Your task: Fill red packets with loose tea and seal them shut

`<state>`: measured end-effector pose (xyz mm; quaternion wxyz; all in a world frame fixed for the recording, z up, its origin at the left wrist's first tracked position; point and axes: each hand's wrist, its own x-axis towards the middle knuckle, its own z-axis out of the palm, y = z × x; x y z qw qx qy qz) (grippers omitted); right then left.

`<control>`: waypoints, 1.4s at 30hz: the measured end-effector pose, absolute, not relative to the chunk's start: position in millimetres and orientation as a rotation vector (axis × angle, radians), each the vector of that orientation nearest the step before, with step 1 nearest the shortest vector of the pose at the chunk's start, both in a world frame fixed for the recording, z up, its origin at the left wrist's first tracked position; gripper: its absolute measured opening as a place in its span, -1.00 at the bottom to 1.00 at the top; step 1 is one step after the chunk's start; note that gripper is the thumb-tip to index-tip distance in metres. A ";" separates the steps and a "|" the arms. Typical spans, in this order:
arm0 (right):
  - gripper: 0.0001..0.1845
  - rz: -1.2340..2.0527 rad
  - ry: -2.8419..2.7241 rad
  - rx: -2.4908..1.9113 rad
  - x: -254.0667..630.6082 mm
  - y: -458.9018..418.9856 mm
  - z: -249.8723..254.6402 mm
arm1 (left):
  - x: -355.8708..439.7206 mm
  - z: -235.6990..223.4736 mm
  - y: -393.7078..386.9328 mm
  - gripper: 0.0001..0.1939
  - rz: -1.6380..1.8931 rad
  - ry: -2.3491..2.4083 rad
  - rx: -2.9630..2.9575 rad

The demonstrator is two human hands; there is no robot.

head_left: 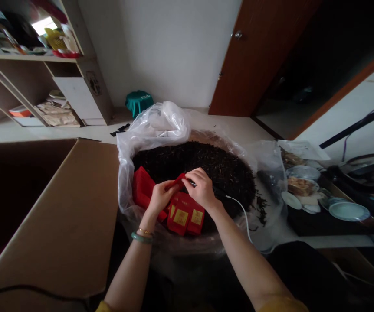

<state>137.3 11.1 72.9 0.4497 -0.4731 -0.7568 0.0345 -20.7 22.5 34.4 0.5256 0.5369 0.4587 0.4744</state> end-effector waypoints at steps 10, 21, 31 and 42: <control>-0.76 0.753 -1.563 -1.233 140.2 -0.8 67.0 | -24.4 37.8 20.9 -0.52 1.215 0.927 0.927; -0.68 0.868 -1.645 -1.245 142.8 -4.1 55.5 | -20.2 37.8 20.8 -0.33 1.090 0.912 0.950; -0.49 1.384 -1.419 -1.095 142.4 -7.7 61.0 | -23.9 36.7 22.8 -0.42 1.103 0.930 0.933; -0.33 1.426 -1.489 -1.110 148.2 5.4 62.0 | -13.4 25.1 14.2 -0.34 1.244 1.412 2.392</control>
